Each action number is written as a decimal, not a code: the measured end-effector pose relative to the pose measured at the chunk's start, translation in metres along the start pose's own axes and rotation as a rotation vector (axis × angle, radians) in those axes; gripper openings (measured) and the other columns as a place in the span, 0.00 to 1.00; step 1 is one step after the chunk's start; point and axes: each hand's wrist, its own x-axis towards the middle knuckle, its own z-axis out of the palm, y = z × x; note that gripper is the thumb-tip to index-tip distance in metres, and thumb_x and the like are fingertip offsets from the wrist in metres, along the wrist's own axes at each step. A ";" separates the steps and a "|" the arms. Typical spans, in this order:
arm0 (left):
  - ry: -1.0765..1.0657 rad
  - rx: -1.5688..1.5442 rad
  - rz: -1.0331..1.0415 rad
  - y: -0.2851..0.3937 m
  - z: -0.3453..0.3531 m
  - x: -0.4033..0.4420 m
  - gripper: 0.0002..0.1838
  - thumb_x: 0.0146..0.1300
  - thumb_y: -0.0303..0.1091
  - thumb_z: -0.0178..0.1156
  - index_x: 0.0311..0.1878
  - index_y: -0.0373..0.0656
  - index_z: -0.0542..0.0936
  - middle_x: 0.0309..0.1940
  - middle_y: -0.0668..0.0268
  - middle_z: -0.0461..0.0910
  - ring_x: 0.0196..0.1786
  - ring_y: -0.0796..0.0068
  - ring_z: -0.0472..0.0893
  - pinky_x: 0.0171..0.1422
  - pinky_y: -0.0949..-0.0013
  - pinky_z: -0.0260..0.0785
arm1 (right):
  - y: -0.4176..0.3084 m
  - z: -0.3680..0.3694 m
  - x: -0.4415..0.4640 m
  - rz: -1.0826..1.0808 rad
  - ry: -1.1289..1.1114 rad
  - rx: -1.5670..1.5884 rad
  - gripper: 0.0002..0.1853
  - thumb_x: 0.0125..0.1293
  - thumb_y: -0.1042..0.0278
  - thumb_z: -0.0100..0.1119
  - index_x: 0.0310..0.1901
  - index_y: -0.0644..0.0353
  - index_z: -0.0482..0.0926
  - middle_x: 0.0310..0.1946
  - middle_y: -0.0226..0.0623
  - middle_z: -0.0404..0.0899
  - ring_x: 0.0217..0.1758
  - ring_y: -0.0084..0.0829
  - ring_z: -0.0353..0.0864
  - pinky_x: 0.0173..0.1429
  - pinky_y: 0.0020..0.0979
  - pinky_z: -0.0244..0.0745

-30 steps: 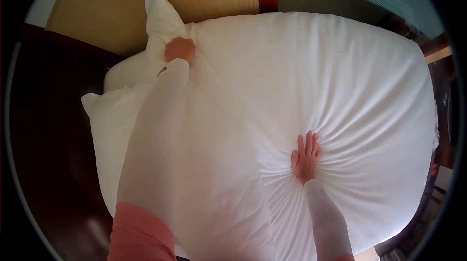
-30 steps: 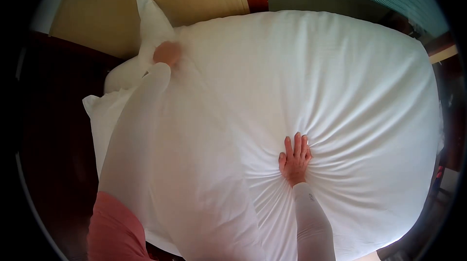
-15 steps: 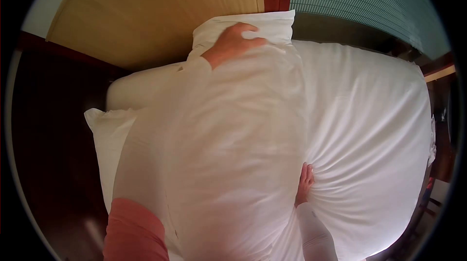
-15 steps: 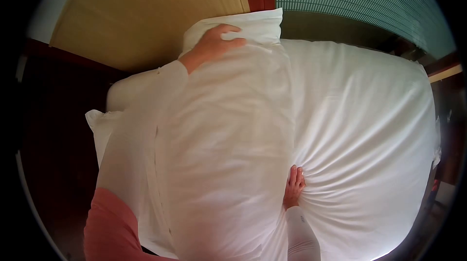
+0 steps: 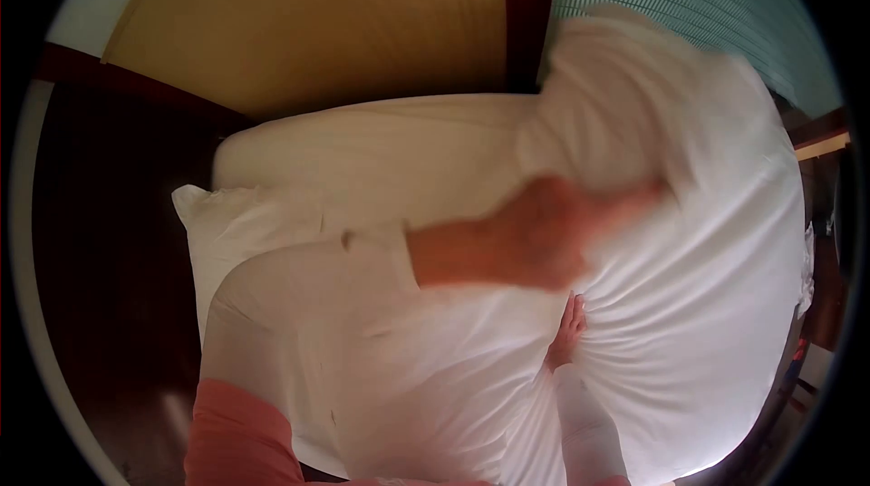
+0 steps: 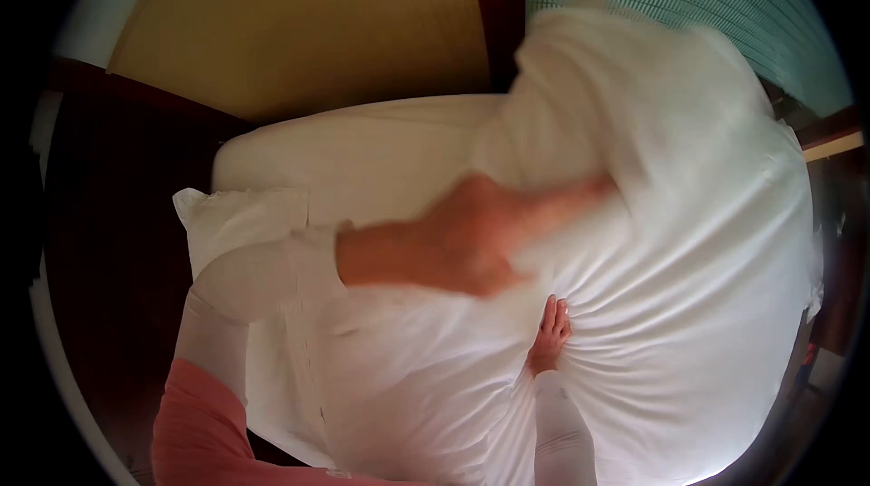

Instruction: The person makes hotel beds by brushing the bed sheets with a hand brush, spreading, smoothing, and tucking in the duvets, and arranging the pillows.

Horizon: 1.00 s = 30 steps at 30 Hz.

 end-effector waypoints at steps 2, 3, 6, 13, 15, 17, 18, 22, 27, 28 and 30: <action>-0.151 -0.242 0.170 0.083 0.022 0.004 0.29 0.48 0.22 0.50 0.59 0.38 0.71 0.24 0.65 0.75 0.18 0.66 0.72 0.25 0.67 0.68 | 0.000 0.001 -0.001 -0.001 -0.014 -0.006 0.26 0.63 0.67 0.48 0.64 0.61 0.60 0.71 0.46 0.47 0.74 0.46 0.43 0.69 0.50 0.46; -0.062 -0.197 0.126 0.085 0.015 0.009 0.29 0.47 0.22 0.51 0.58 0.38 0.72 0.24 0.64 0.76 0.19 0.66 0.72 0.24 0.67 0.68 | 0.002 0.005 -0.003 -0.004 -0.017 -0.011 0.26 0.63 0.66 0.48 0.64 0.61 0.60 0.70 0.46 0.48 0.74 0.46 0.44 0.69 0.50 0.46; 0.225 -0.049 -0.018 0.050 -0.032 0.026 0.22 0.50 0.27 0.58 0.52 0.38 0.76 0.29 0.58 0.79 0.23 0.69 0.77 0.24 0.66 0.69 | 0.007 0.019 -0.008 0.001 -0.023 -0.018 0.26 0.63 0.66 0.48 0.64 0.60 0.61 0.70 0.46 0.50 0.73 0.47 0.46 0.68 0.50 0.47; 0.500 0.295 -1.220 -0.156 -0.216 -0.108 0.23 0.55 0.46 0.60 0.45 0.35 0.78 0.37 0.57 0.82 0.37 0.65 0.81 0.43 0.61 0.73 | -0.001 -0.008 0.003 -0.037 0.082 0.050 0.27 0.63 0.60 0.46 0.65 0.52 0.62 0.69 0.48 0.52 0.73 0.51 0.47 0.68 0.53 0.46; 0.433 0.296 -1.343 -0.175 -0.205 -0.132 0.32 0.54 0.59 0.56 0.52 0.39 0.76 0.42 0.59 0.79 0.41 0.66 0.78 0.48 0.59 0.68 | -0.002 0.000 0.002 -0.032 0.108 0.061 0.27 0.63 0.60 0.45 0.65 0.51 0.62 0.69 0.48 0.52 0.73 0.52 0.47 0.68 0.53 0.46; 0.416 -0.020 -1.497 -0.170 -0.180 -0.145 0.41 0.53 0.71 0.50 0.57 0.43 0.72 0.45 0.61 0.77 0.44 0.66 0.75 0.51 0.57 0.65 | 0.005 0.008 0.002 -0.057 0.165 0.080 0.27 0.63 0.60 0.43 0.65 0.50 0.62 0.69 0.48 0.51 0.73 0.52 0.47 0.68 0.53 0.46; 0.379 0.028 -1.699 -0.186 -0.169 -0.167 0.50 0.47 0.82 0.39 0.62 0.50 0.68 0.46 0.62 0.74 0.44 0.66 0.73 0.53 0.55 0.62 | 0.005 0.009 0.004 -0.058 0.163 0.069 0.27 0.63 0.60 0.43 0.65 0.50 0.62 0.69 0.48 0.51 0.73 0.52 0.47 0.68 0.53 0.46; 0.151 -0.239 -1.700 -0.205 -0.120 -0.201 0.47 0.45 0.74 0.53 0.56 0.40 0.74 0.44 0.57 0.77 0.44 0.63 0.76 0.51 0.64 0.67 | 0.003 0.004 0.002 -0.048 0.142 0.052 0.27 0.62 0.63 0.44 0.65 0.50 0.61 0.69 0.48 0.51 0.73 0.52 0.46 0.68 0.52 0.45; 0.665 0.187 -1.184 -0.170 -0.097 -0.162 0.25 0.45 0.42 0.68 0.41 0.30 0.79 0.35 0.53 0.81 0.39 0.61 0.79 0.45 0.64 0.70 | -0.010 -0.008 -0.001 -0.037 0.188 0.041 0.27 0.62 0.66 0.45 0.66 0.51 0.61 0.70 0.45 0.51 0.74 0.48 0.46 0.70 0.50 0.44; 0.748 0.132 -1.170 -0.166 -0.126 -0.175 0.22 0.44 0.36 0.66 0.39 0.27 0.79 0.31 0.54 0.81 0.34 0.63 0.79 0.39 0.65 0.71 | -0.021 -0.019 0.003 -0.020 0.195 0.029 0.27 0.63 0.66 0.45 0.66 0.51 0.61 0.70 0.44 0.51 0.74 0.47 0.46 0.70 0.49 0.44; 0.806 -0.152 -1.247 -0.163 -0.180 -0.207 0.17 0.48 0.36 0.64 0.36 0.31 0.81 0.30 0.59 0.82 0.33 0.70 0.80 0.36 0.66 0.72 | -0.034 -0.021 0.004 -0.009 0.233 -0.001 0.26 0.63 0.65 0.46 0.65 0.50 0.63 0.70 0.41 0.53 0.74 0.44 0.47 0.70 0.48 0.44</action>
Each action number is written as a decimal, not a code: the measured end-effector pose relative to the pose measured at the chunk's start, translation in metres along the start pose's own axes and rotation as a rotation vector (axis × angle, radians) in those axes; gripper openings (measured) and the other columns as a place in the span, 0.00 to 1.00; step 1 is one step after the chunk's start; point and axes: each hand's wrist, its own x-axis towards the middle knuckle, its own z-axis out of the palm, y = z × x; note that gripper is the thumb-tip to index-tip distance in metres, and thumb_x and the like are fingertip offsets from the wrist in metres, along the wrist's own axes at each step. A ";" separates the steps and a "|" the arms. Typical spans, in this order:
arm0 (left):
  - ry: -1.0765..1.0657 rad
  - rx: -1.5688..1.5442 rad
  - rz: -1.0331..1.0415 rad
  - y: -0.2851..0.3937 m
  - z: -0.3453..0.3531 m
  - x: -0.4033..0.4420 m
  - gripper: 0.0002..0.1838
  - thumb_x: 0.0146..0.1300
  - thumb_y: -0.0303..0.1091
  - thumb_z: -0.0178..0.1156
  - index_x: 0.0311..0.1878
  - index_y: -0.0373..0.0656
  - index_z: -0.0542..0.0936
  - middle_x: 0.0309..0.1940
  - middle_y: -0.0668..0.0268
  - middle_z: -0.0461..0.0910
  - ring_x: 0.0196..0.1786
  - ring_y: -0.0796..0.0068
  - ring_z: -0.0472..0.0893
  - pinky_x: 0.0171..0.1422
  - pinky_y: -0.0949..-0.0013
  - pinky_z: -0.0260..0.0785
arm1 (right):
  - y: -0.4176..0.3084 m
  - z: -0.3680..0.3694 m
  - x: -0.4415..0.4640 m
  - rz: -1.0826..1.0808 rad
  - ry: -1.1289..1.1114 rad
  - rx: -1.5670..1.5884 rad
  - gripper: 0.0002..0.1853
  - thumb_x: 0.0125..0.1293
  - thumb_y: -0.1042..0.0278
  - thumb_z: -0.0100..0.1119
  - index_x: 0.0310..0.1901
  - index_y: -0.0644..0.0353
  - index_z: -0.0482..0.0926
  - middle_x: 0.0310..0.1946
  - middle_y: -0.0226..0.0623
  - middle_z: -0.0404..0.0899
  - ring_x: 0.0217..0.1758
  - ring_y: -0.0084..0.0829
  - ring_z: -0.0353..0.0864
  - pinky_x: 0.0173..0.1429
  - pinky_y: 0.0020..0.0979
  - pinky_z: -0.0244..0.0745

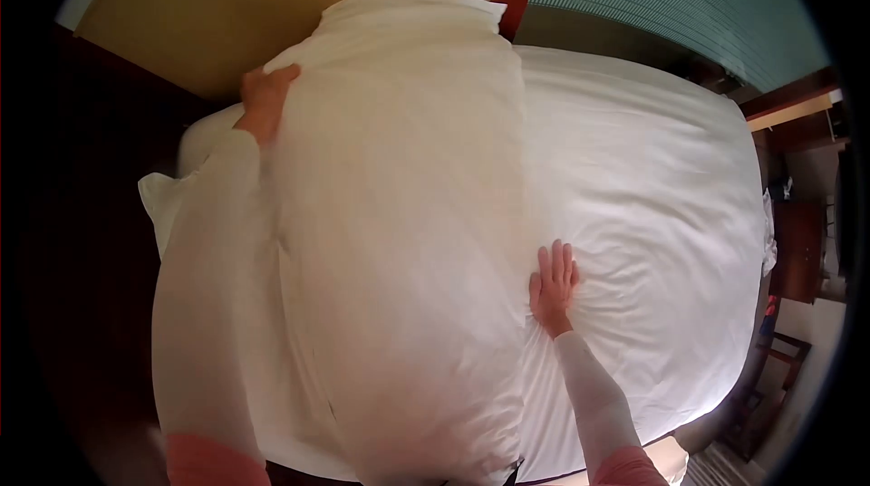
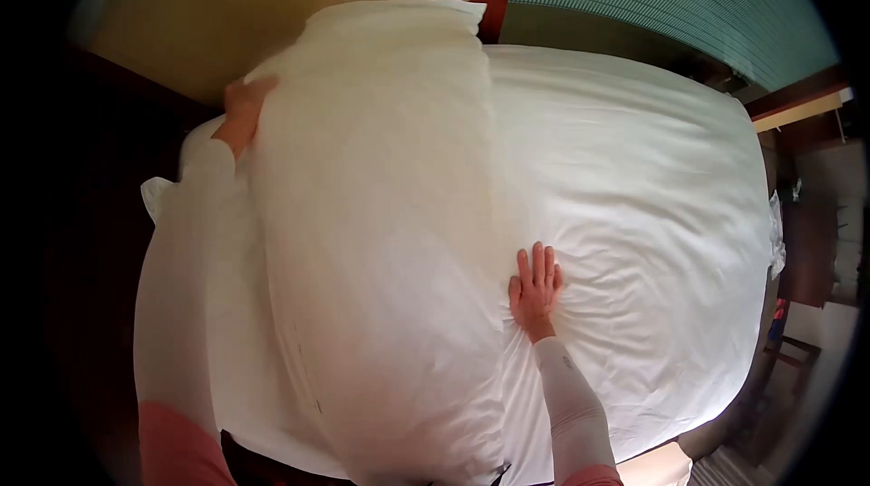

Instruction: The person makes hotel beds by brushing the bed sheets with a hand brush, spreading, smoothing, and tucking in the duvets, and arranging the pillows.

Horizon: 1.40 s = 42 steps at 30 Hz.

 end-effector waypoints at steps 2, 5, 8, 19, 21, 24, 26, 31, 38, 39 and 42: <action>0.181 0.093 0.042 -0.008 -0.019 0.000 0.17 0.49 0.39 0.64 0.36 0.34 0.82 0.32 0.60 0.83 0.33 0.69 0.81 0.40 0.67 0.72 | -0.021 -0.010 0.018 -0.014 0.014 0.064 0.25 0.64 0.64 0.44 0.64 0.49 0.64 0.70 0.41 0.53 0.74 0.45 0.48 0.71 0.49 0.44; 0.164 0.092 0.022 -0.041 -0.008 0.025 0.23 0.50 0.42 0.65 0.46 0.36 0.80 0.44 0.59 0.81 0.45 0.66 0.79 0.50 0.68 0.69 | -0.009 0.022 0.015 -0.007 0.022 0.037 0.26 0.60 0.65 0.45 0.63 0.49 0.66 0.70 0.41 0.54 0.73 0.46 0.48 0.71 0.50 0.44; -0.107 -0.013 -0.002 -0.066 0.014 0.032 0.33 0.51 0.43 0.66 0.59 0.38 0.71 0.53 0.59 0.76 0.53 0.64 0.74 0.56 0.68 0.66 | 0.013 0.045 0.008 -0.024 -0.014 0.056 0.26 0.59 0.62 0.45 0.62 0.49 0.67 0.70 0.41 0.54 0.73 0.46 0.49 0.69 0.51 0.45; -0.697 0.251 1.549 0.095 0.105 -0.237 0.31 0.47 0.25 0.52 0.60 0.53 0.74 0.32 0.77 0.75 0.18 0.87 0.68 0.19 0.82 0.60 | 0.007 0.031 0.013 -0.028 -0.154 0.001 0.26 0.63 0.62 0.40 0.64 0.54 0.62 0.69 0.46 0.52 0.73 0.49 0.46 0.68 0.51 0.44; -0.672 0.192 1.595 0.109 0.099 -0.263 0.23 0.52 0.30 0.54 0.55 0.48 0.75 0.27 0.73 0.69 0.17 0.83 0.68 0.18 0.77 0.63 | 0.007 0.034 0.013 -0.007 -0.186 -0.012 0.26 0.62 0.62 0.41 0.64 0.53 0.63 0.69 0.46 0.52 0.73 0.49 0.46 0.69 0.52 0.43; -0.457 0.310 1.481 0.126 0.088 -0.227 0.30 0.47 0.23 0.58 0.58 0.51 0.75 0.30 0.76 0.75 0.19 0.87 0.70 0.18 0.82 0.59 | 0.011 0.042 0.011 0.010 -0.210 -0.029 0.26 0.61 0.61 0.42 0.63 0.53 0.64 0.70 0.45 0.52 0.74 0.48 0.45 0.69 0.52 0.42; -0.487 0.349 1.097 0.136 0.074 -0.173 0.25 0.53 0.31 0.64 0.56 0.39 0.74 0.38 0.67 0.80 0.33 0.70 0.81 0.31 0.70 0.73 | 0.014 0.044 0.010 0.031 -0.234 -0.054 0.26 0.61 0.61 0.43 0.63 0.52 0.65 0.70 0.45 0.52 0.74 0.48 0.44 0.69 0.52 0.42; -0.107 0.177 0.434 0.057 0.002 0.018 0.12 0.62 0.34 0.54 0.41 0.35 0.77 0.34 0.62 0.81 0.35 0.69 0.78 0.43 0.65 0.72 | 0.012 0.032 0.014 -0.047 -0.099 0.072 0.25 0.64 0.59 0.40 0.63 0.51 0.65 0.69 0.44 0.53 0.74 0.48 0.45 0.69 0.52 0.43; -0.184 0.929 0.189 -0.029 0.054 0.051 0.24 0.53 0.54 0.59 0.44 0.43 0.77 0.41 0.56 0.78 0.41 0.59 0.77 0.46 0.63 0.69 | 0.018 0.045 0.008 -0.085 0.014 0.077 0.25 0.64 0.56 0.38 0.62 0.50 0.66 0.68 0.44 0.56 0.72 0.48 0.50 0.67 0.52 0.46; -0.362 1.024 0.104 -0.012 0.076 0.033 0.27 0.52 0.57 0.59 0.48 0.45 0.76 0.45 0.56 0.77 0.44 0.59 0.76 0.48 0.64 0.69 | 0.018 0.046 0.007 -0.079 0.012 0.071 0.25 0.64 0.56 0.38 0.62 0.50 0.66 0.68 0.44 0.56 0.72 0.48 0.50 0.66 0.53 0.46; -0.407 0.927 0.589 -0.024 0.134 0.043 0.35 0.55 0.62 0.53 0.62 0.54 0.68 0.61 0.57 0.65 0.62 0.56 0.63 0.63 0.58 0.58 | 0.018 0.049 0.005 -0.065 0.005 0.048 0.25 0.63 0.56 0.39 0.61 0.51 0.67 0.67 0.44 0.57 0.72 0.48 0.51 0.66 0.53 0.46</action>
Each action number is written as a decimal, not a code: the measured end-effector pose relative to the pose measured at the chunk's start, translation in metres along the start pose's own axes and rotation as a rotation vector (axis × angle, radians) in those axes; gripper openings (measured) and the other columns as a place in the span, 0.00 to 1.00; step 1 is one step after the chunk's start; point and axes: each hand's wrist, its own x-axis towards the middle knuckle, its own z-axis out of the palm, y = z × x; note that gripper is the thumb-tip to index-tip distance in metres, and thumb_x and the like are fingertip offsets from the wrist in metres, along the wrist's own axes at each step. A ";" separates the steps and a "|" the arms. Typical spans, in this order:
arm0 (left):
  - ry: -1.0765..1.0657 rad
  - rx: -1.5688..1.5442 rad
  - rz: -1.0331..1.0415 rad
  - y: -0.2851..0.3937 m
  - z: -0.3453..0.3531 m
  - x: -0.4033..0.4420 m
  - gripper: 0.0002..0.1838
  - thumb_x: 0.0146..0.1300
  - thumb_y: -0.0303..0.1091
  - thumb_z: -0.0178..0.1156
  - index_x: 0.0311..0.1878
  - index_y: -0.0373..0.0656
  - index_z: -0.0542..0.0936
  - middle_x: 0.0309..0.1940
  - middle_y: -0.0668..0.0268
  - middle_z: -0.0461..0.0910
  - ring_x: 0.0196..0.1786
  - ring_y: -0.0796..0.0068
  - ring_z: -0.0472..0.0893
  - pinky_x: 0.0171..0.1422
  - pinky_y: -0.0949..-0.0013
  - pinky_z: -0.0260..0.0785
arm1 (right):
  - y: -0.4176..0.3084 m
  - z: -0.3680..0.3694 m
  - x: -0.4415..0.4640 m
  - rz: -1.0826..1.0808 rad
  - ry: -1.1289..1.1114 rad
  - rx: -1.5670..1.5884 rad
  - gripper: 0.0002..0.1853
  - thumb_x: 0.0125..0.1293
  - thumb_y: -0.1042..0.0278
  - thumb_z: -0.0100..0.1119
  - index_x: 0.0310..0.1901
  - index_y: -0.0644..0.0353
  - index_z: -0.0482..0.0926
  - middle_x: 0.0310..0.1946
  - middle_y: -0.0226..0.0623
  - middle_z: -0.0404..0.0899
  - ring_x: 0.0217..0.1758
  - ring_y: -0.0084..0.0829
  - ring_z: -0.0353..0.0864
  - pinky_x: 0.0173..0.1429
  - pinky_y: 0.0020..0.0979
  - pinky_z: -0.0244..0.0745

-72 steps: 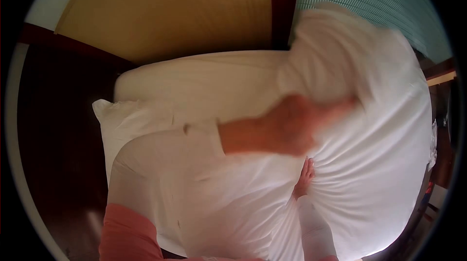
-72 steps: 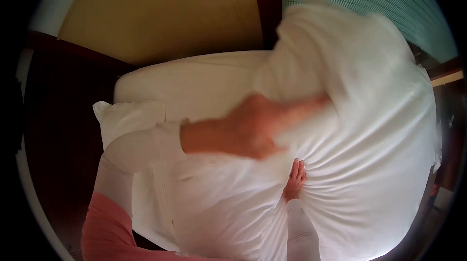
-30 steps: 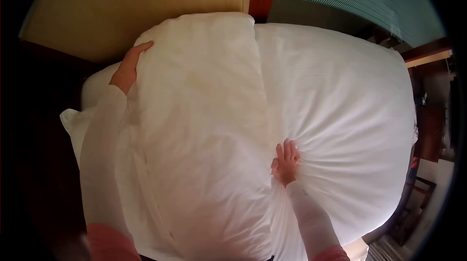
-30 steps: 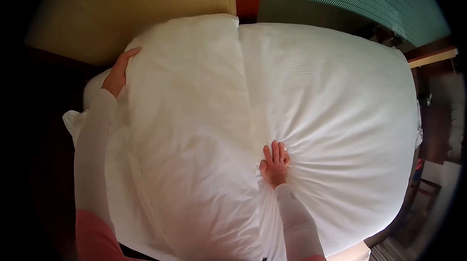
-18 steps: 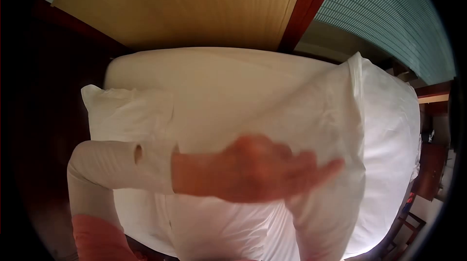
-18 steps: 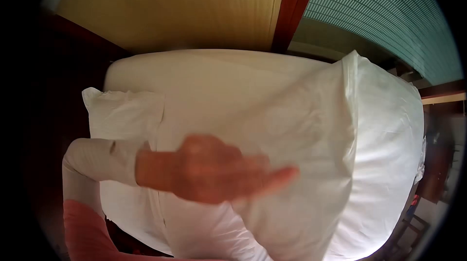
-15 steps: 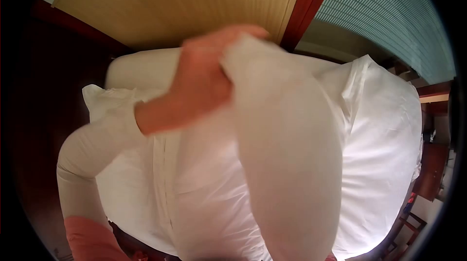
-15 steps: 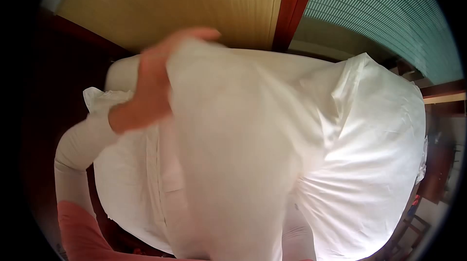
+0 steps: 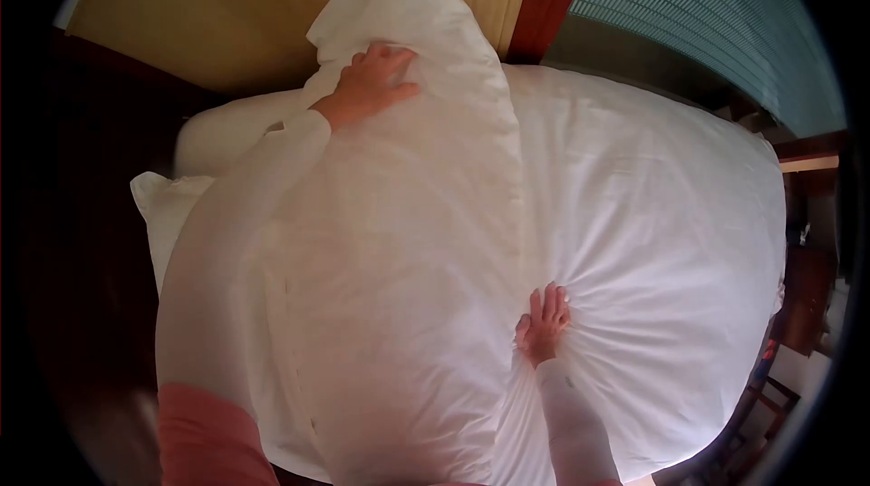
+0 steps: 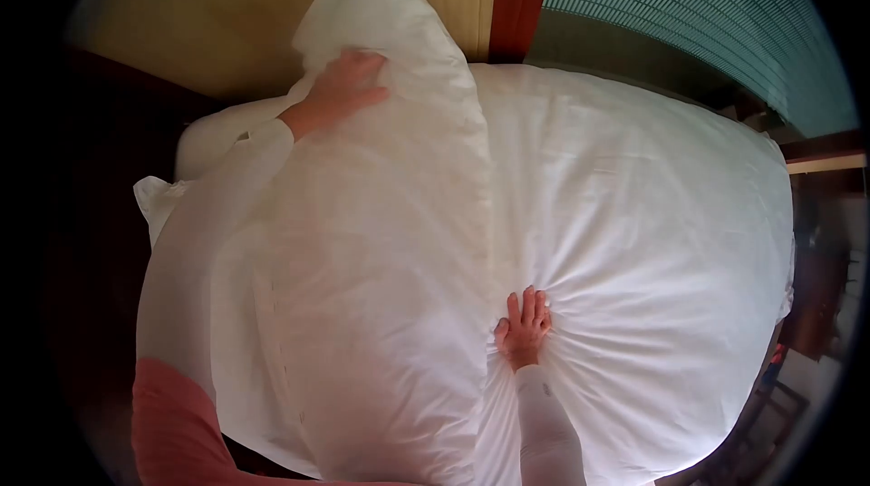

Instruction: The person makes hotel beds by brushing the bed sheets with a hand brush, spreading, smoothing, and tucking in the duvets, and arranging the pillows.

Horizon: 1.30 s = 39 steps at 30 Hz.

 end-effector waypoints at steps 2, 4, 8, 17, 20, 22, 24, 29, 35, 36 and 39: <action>0.041 0.051 0.035 0.025 0.019 0.028 0.36 0.59 0.64 0.47 0.65 0.53 0.66 0.65 0.58 0.62 0.69 0.57 0.57 0.68 0.58 0.54 | -0.001 0.001 0.000 0.011 -0.011 -0.025 0.24 0.62 0.55 0.39 0.60 0.51 0.68 0.67 0.45 0.58 0.71 0.48 0.51 0.65 0.53 0.47; -0.024 -0.014 0.006 0.035 0.050 0.058 0.37 0.59 0.67 0.44 0.67 0.55 0.64 0.67 0.59 0.59 0.71 0.56 0.54 0.68 0.55 0.54 | 0.004 0.002 0.002 -0.058 -0.020 -0.100 0.28 0.67 0.56 0.32 0.68 0.52 0.54 0.71 0.45 0.48 0.74 0.48 0.44 0.69 0.50 0.42; -0.195 -0.199 -0.266 0.037 0.088 0.105 0.38 0.57 0.69 0.44 0.60 0.50 0.73 0.59 0.60 0.71 0.63 0.62 0.67 0.65 0.67 0.58 | 0.007 0.016 -0.003 -0.048 0.104 -0.073 0.22 0.65 0.54 0.35 0.56 0.50 0.70 0.67 0.42 0.58 0.72 0.45 0.50 0.65 0.49 0.47; -0.015 -0.044 -0.103 -0.006 0.155 0.164 0.33 0.51 0.66 0.53 0.50 0.48 0.79 0.49 0.60 0.78 0.54 0.58 0.75 0.62 0.49 0.56 | 0.005 0.008 -0.006 -0.038 -0.025 -0.073 0.24 0.64 0.58 0.35 0.61 0.55 0.61 0.68 0.49 0.53 0.70 0.53 0.48 0.65 0.55 0.45; 0.064 0.012 -0.101 0.060 0.072 0.107 0.28 0.52 0.60 0.55 0.43 0.46 0.80 0.41 0.61 0.81 0.45 0.58 0.78 0.58 0.49 0.61 | 0.005 0.009 -0.007 -0.032 -0.020 -0.070 0.24 0.64 0.59 0.36 0.61 0.55 0.61 0.67 0.49 0.53 0.71 0.53 0.48 0.65 0.55 0.44; -0.033 -0.029 -0.110 0.072 0.069 0.102 0.26 0.57 0.58 0.53 0.51 0.49 0.77 0.52 0.59 0.76 0.53 0.59 0.74 0.63 0.55 0.59 | 0.005 0.012 -0.006 -0.055 0.023 -0.080 0.26 0.65 0.58 0.35 0.64 0.54 0.59 0.68 0.48 0.52 0.71 0.52 0.47 0.66 0.54 0.44; -0.182 -0.207 -0.089 0.065 0.084 0.115 0.28 0.62 0.58 0.49 0.59 0.53 0.74 0.58 0.59 0.73 0.58 0.59 0.72 0.62 0.62 0.63 | 0.008 0.013 -0.005 -0.076 0.041 -0.075 0.27 0.66 0.57 0.34 0.66 0.52 0.57 0.69 0.47 0.51 0.72 0.51 0.46 0.66 0.54 0.43; -0.163 -0.578 -0.136 0.027 0.149 0.155 0.31 0.62 0.62 0.43 0.60 0.54 0.73 0.63 0.60 0.68 0.63 0.60 0.68 0.66 0.62 0.59 | 0.012 0.014 -0.009 -0.097 0.042 -0.091 0.29 0.67 0.56 0.32 0.69 0.49 0.52 0.71 0.43 0.47 0.73 0.49 0.45 0.67 0.54 0.43; -0.338 0.300 -0.191 0.008 0.069 0.152 0.27 0.63 0.55 0.43 0.57 0.50 0.76 0.60 0.60 0.71 0.61 0.59 0.70 0.62 0.62 0.62 | 0.008 0.015 -0.007 -0.051 0.086 -0.066 0.24 0.67 0.54 0.30 0.61 0.48 0.64 0.69 0.41 0.54 0.73 0.44 0.48 0.65 0.50 0.45; -0.341 0.468 -0.228 -0.015 0.056 0.134 0.26 0.60 0.54 0.44 0.55 0.50 0.77 0.59 0.62 0.72 0.59 0.59 0.72 0.58 0.61 0.65 | 0.008 0.013 -0.007 -0.046 0.063 -0.086 0.23 0.67 0.54 0.30 0.60 0.48 0.66 0.68 0.42 0.55 0.73 0.44 0.49 0.65 0.50 0.45; 0.127 0.381 -0.083 -0.117 0.106 0.125 0.23 0.62 0.50 0.43 0.48 0.47 0.80 0.48 0.60 0.79 0.50 0.56 0.77 0.51 0.58 0.68 | 0.011 0.016 -0.009 -0.065 0.106 -0.082 0.21 0.65 0.54 0.34 0.53 0.50 0.70 0.65 0.44 0.60 0.71 0.46 0.51 0.64 0.49 0.46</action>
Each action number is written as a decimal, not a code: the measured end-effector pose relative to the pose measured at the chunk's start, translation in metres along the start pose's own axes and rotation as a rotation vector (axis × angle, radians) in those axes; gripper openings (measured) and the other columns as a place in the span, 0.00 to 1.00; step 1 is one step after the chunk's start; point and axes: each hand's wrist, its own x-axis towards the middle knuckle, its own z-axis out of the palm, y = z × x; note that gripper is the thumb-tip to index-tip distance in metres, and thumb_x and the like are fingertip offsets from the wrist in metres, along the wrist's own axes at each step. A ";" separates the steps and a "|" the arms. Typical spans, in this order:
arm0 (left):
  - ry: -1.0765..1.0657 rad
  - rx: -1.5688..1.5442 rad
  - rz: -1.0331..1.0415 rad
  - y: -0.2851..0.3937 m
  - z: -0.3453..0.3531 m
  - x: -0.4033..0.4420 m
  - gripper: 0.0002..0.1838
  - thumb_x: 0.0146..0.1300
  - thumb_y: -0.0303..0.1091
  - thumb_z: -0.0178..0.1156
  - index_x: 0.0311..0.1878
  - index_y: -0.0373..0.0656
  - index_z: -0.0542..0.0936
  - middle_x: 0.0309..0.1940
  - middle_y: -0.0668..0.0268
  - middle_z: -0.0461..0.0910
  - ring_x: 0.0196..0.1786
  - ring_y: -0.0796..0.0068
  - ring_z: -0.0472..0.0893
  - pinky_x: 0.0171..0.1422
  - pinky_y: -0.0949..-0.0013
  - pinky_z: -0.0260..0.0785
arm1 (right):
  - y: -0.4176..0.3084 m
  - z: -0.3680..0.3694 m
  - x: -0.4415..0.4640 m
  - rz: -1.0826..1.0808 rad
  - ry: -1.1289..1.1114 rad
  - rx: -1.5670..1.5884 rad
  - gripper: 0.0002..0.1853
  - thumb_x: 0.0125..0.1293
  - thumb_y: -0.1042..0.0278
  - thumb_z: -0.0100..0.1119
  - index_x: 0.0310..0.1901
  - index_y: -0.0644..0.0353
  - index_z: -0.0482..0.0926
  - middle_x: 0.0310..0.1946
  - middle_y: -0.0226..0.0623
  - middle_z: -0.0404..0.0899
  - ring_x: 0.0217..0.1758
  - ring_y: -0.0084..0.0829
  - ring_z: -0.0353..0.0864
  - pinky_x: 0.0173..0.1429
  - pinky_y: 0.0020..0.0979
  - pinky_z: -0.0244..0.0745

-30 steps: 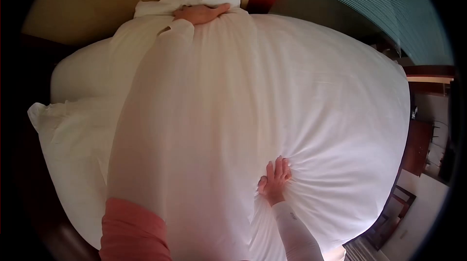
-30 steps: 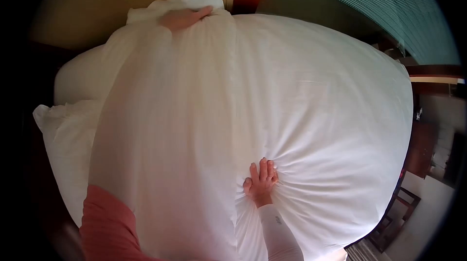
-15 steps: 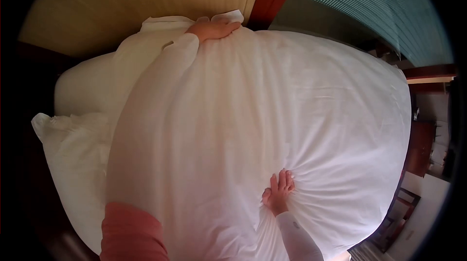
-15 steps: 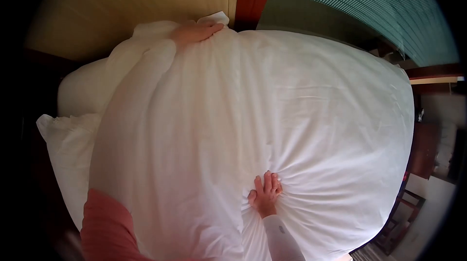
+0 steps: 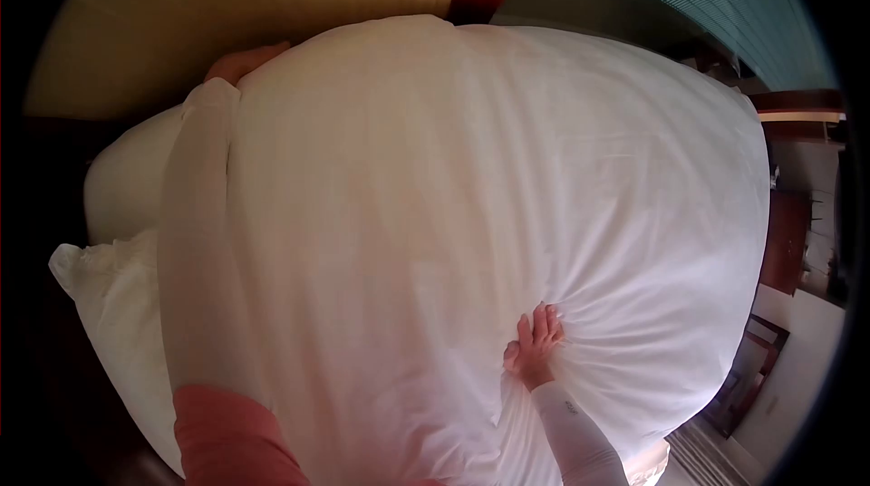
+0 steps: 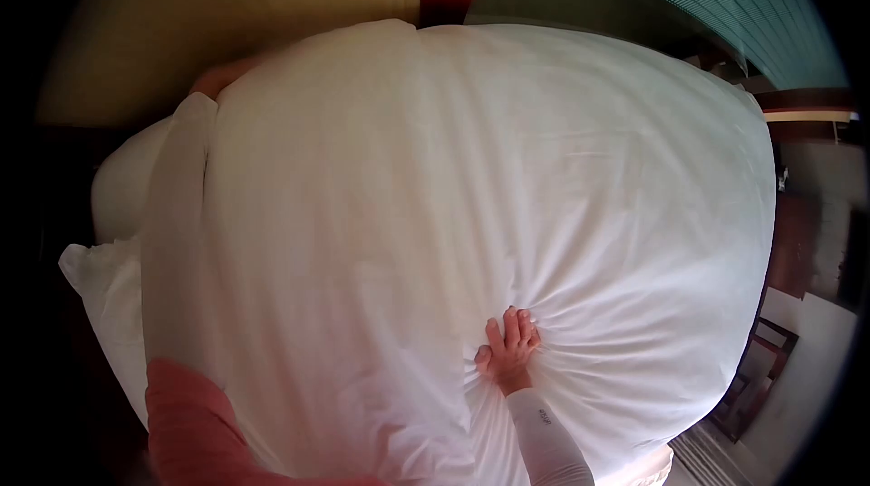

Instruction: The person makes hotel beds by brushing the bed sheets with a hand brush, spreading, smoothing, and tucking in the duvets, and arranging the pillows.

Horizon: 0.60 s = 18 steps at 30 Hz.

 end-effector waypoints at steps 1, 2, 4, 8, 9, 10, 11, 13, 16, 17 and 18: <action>-0.003 0.030 0.039 -0.006 -0.001 0.004 0.23 0.63 0.50 0.43 0.47 0.47 0.80 0.47 0.59 0.79 0.49 0.56 0.77 0.51 0.58 0.69 | 0.000 0.001 0.000 0.004 0.000 -0.002 0.21 0.64 0.55 0.35 0.53 0.50 0.71 0.65 0.44 0.60 0.71 0.46 0.51 0.65 0.50 0.46; -0.021 0.058 0.073 -0.012 0.000 0.001 0.23 0.63 0.50 0.43 0.47 0.46 0.80 0.46 0.59 0.80 0.48 0.56 0.78 0.51 0.58 0.69 | 0.001 0.002 -0.002 0.001 0.008 -0.011 0.21 0.64 0.55 0.35 0.53 0.51 0.71 0.65 0.44 0.60 0.71 0.47 0.51 0.65 0.50 0.46; -0.093 0.128 0.160 -0.016 -0.007 -0.012 0.22 0.64 0.50 0.43 0.46 0.45 0.80 0.44 0.57 0.80 0.47 0.56 0.78 0.50 0.58 0.69 | 0.002 0.006 -0.004 0.016 -0.004 -0.006 0.21 0.63 0.56 0.36 0.53 0.51 0.71 0.65 0.44 0.60 0.70 0.47 0.52 0.64 0.50 0.46; -0.043 -0.488 -0.123 0.016 -0.057 -0.028 0.23 0.65 0.51 0.49 0.40 0.39 0.80 0.33 0.56 0.81 0.36 0.62 0.79 0.43 0.62 0.68 | -0.002 0.002 0.002 0.039 -0.012 0.036 0.22 0.60 0.57 0.40 0.55 0.50 0.71 0.65 0.43 0.60 0.70 0.47 0.52 0.66 0.51 0.45; 0.015 -0.603 -0.174 0.043 -0.077 -0.038 0.24 0.65 0.52 0.50 0.38 0.37 0.80 0.32 0.56 0.80 0.34 0.62 0.78 0.42 0.63 0.68 | -0.002 0.002 0.004 0.039 -0.019 0.040 0.22 0.60 0.57 0.40 0.55 0.49 0.71 0.65 0.43 0.60 0.70 0.48 0.52 0.66 0.51 0.45; 0.114 -0.644 -0.043 0.082 -0.108 -0.070 0.26 0.64 0.54 0.50 0.40 0.37 0.80 0.31 0.56 0.80 0.34 0.61 0.78 0.42 0.63 0.68 | -0.002 0.000 0.003 0.038 -0.028 0.043 0.22 0.59 0.57 0.41 0.55 0.49 0.71 0.65 0.43 0.60 0.71 0.48 0.51 0.66 0.51 0.46; 0.216 -0.689 0.088 0.122 -0.144 -0.112 0.27 0.64 0.57 0.50 0.41 0.37 0.80 0.29 0.56 0.80 0.33 0.60 0.78 0.41 0.62 0.68 | -0.004 -0.002 0.006 0.061 -0.039 0.072 0.22 0.61 0.58 0.40 0.57 0.48 0.71 0.66 0.42 0.59 0.71 0.47 0.51 0.66 0.51 0.46; 0.065 -0.302 0.413 0.175 -0.190 -0.176 0.32 0.63 0.56 0.49 0.60 0.39 0.71 0.61 0.51 0.68 0.63 0.47 0.66 0.65 0.45 0.55 | -0.004 -0.001 0.008 0.051 -0.003 0.082 0.22 0.62 0.57 0.39 0.58 0.47 0.70 0.68 0.41 0.57 0.72 0.45 0.51 0.66 0.50 0.46; 0.112 -0.260 0.488 0.209 -0.108 -0.182 0.41 0.61 0.62 0.48 0.68 0.40 0.59 0.71 0.52 0.49 0.73 0.42 0.42 0.72 0.40 0.32 | -0.005 -0.001 0.011 0.042 0.019 0.069 0.23 0.63 0.57 0.39 0.59 0.47 0.69 0.68 0.40 0.56 0.72 0.44 0.51 0.66 0.48 0.47; 0.177 -0.264 0.491 0.215 -0.093 -0.178 0.43 0.61 0.63 0.48 0.70 0.42 0.55 0.72 0.53 0.45 0.73 0.41 0.40 0.72 0.40 0.31 | -0.003 -0.002 0.010 0.040 0.015 0.065 0.23 0.63 0.57 0.39 0.60 0.48 0.69 0.68 0.40 0.56 0.72 0.44 0.51 0.66 0.48 0.47; 0.199 -0.270 0.500 0.217 -0.087 -0.168 0.43 0.60 0.64 0.48 0.70 0.42 0.55 0.72 0.53 0.45 0.73 0.42 0.40 0.72 0.40 0.31 | -0.002 -0.001 0.013 0.041 0.018 0.062 0.23 0.63 0.57 0.39 0.60 0.48 0.69 0.69 0.40 0.56 0.72 0.43 0.51 0.66 0.48 0.47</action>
